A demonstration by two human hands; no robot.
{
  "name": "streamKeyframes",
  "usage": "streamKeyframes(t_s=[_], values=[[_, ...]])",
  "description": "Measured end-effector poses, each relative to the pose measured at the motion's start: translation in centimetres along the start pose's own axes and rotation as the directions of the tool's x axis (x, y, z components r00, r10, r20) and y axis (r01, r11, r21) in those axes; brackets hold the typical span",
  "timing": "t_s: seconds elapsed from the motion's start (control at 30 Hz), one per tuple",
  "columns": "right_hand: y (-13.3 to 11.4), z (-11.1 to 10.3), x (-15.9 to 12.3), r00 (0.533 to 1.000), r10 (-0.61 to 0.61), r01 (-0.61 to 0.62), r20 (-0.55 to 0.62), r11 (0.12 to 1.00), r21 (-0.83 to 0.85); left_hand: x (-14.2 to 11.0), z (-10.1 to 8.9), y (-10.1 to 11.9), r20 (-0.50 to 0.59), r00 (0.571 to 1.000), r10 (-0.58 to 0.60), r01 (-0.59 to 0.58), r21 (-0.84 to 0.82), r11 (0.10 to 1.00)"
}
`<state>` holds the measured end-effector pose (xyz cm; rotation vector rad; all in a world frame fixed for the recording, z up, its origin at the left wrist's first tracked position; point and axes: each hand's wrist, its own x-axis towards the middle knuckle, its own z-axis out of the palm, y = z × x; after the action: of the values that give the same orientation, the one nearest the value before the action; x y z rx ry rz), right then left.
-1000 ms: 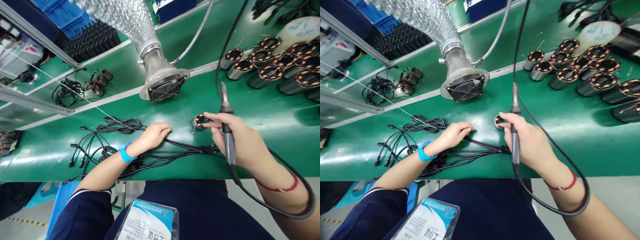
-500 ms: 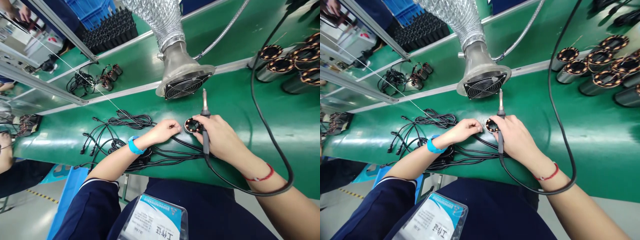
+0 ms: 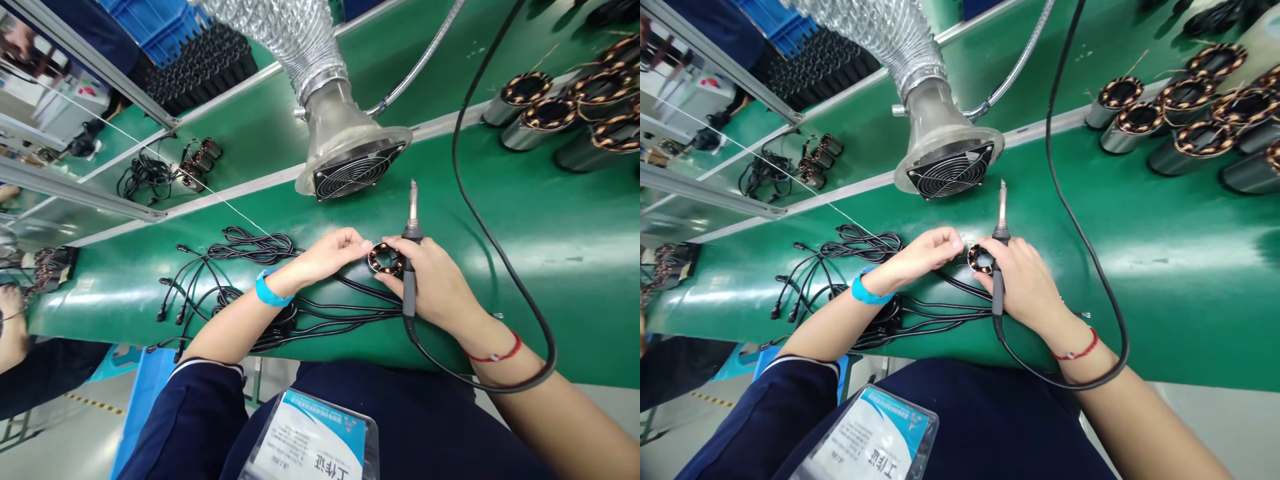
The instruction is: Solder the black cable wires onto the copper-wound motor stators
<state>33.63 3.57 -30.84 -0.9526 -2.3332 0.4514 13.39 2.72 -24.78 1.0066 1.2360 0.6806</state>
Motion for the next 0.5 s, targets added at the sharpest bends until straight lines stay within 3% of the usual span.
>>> streamKeyframes(t_s=[0.1, 0.27, 0.37, 0.5], values=[[0.1, -0.1, 0.0, 1.000, 0.020, -0.020, 0.000, 1.000, 0.024, -0.3, -0.4, -0.2, 0.066, 0.997, 0.030, -0.034, 0.065, 0.997], [0.0, -0.1, 0.1, 1.000, -0.015, 0.016, -0.022, 1.000, 0.020, 0.5, -0.7, -1.0, 0.067, 0.991, 0.116, -0.122, 0.103, 0.987], [0.0, -0.1, 0.0, 0.999, -0.042, 0.041, -0.027, 0.999, -0.022, 0.9, -0.2, -1.2, 0.083, 0.994, 0.067, -0.073, 0.073, 0.995], [0.2, -0.3, 0.0, 0.998, 0.016, -0.018, -0.054, 0.999, -0.028, 0.6, 0.0, -1.2, 0.024, 0.999, 0.039, -0.041, 0.092, 0.995]])
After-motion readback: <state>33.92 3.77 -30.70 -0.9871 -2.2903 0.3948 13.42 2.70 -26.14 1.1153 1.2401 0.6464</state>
